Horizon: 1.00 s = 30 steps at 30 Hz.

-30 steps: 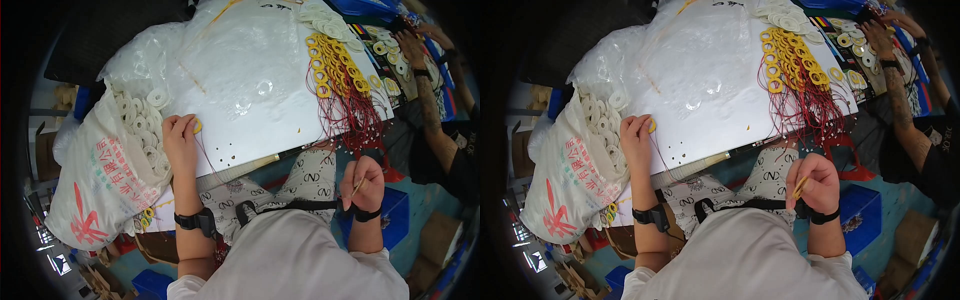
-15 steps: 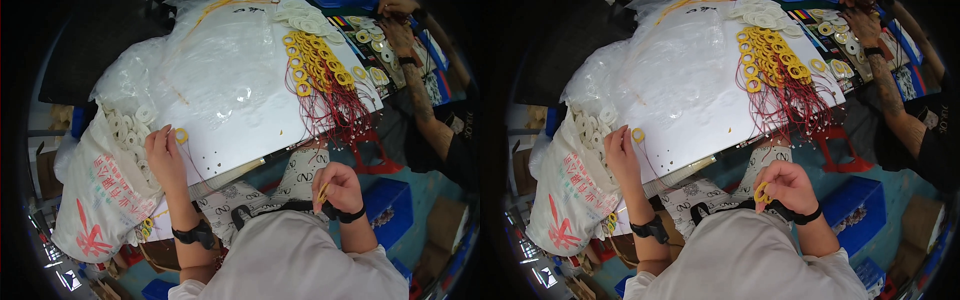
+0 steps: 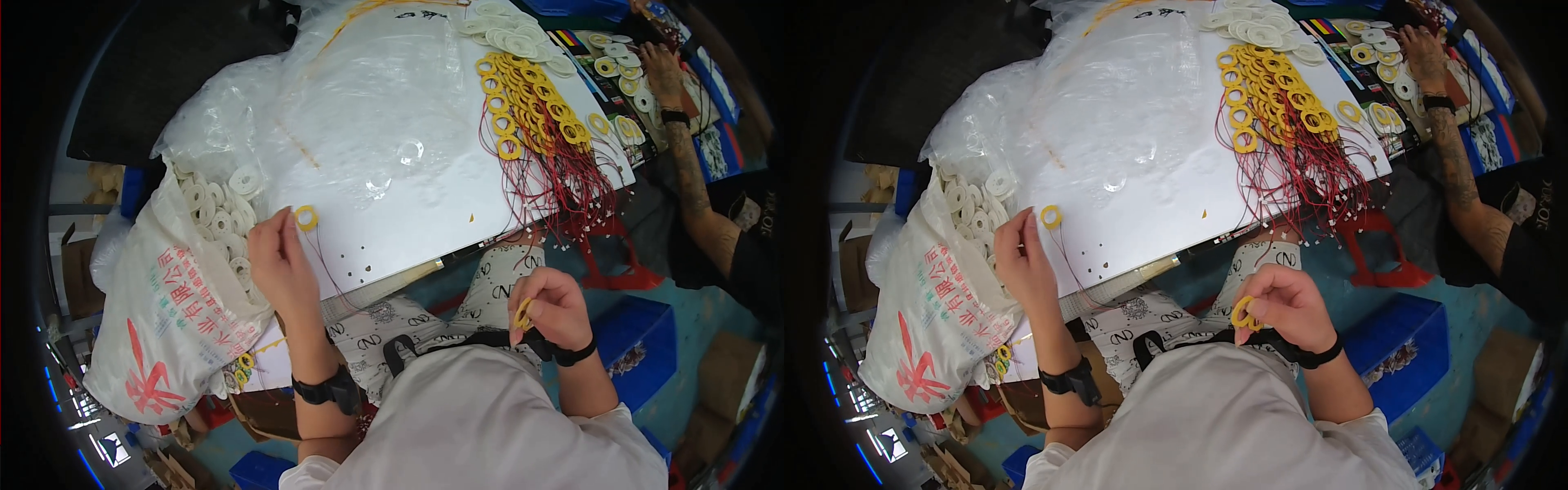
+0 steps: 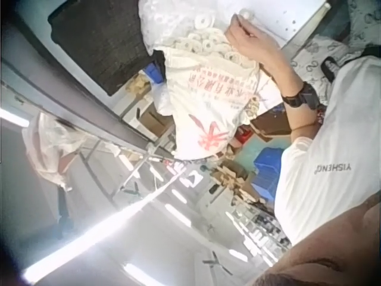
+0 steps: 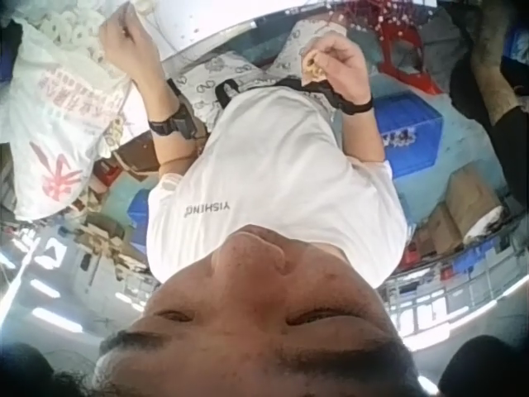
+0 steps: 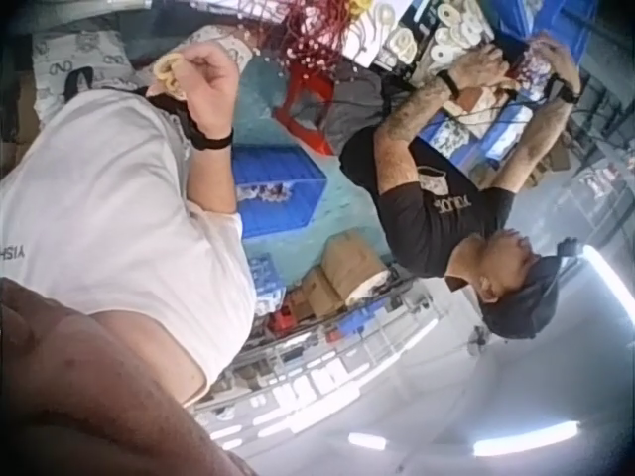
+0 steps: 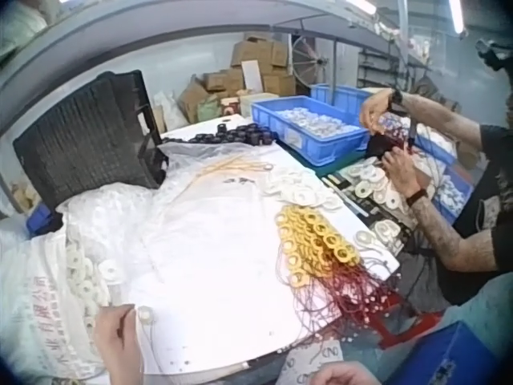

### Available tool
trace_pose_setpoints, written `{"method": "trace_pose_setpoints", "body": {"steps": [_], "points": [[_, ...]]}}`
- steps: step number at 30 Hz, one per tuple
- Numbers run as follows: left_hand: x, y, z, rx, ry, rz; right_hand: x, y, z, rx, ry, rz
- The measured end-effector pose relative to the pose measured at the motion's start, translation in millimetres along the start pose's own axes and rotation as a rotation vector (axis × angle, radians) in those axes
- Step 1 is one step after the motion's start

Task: Assembling small electronic components by inserting metal parts into plastic rings at a factory workbench.

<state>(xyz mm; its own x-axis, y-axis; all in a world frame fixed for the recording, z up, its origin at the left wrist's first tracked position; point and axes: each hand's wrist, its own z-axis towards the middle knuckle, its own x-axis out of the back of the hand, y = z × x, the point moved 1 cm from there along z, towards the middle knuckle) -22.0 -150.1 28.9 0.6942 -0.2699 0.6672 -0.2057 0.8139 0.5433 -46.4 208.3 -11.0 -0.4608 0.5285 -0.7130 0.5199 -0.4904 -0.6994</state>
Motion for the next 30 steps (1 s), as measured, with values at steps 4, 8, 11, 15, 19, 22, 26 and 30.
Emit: {"method": "trace_pose_setpoints", "body": {"steps": [4,8,11,15,19,22,26,30], "points": [[-28.2,59.5,-27.3,-0.076,-0.294,-0.224,-3.3,4.9,4.8,-0.041,-0.012,-0.017],[-62.0,90.6,-40.5,-0.067,-0.375,-0.163,-12.5,6.4,7.8,-0.068,-0.003,-0.013],[-75.3,92.1,-39.4,-0.072,-0.404,-0.107,-15.1,7.1,4.4,-0.092,-0.004,-0.019],[-72.3,88.3,-45.9,-0.084,-0.453,-0.090,-13.5,8.4,0.4,-0.165,0.029,-0.069],[-62.6,78.0,-54.2,-0.219,-0.376,-0.173,-19.2,10.1,5.4,-0.172,0.089,-0.099],[-37.9,77.8,-60.0,0.019,-0.507,-0.444,-26.4,13.5,16.3,-0.173,0.217,-0.148],[-9.0,82.2,-73.2,0.223,-0.682,-0.836,-40.3,14.0,30.5,-0.062,0.227,-0.043],[1.8,74.5,-73.7,0.553,-0.770,-1.010,-50.8,13.8,38.5,-0.084,0.210,-0.094]]}}
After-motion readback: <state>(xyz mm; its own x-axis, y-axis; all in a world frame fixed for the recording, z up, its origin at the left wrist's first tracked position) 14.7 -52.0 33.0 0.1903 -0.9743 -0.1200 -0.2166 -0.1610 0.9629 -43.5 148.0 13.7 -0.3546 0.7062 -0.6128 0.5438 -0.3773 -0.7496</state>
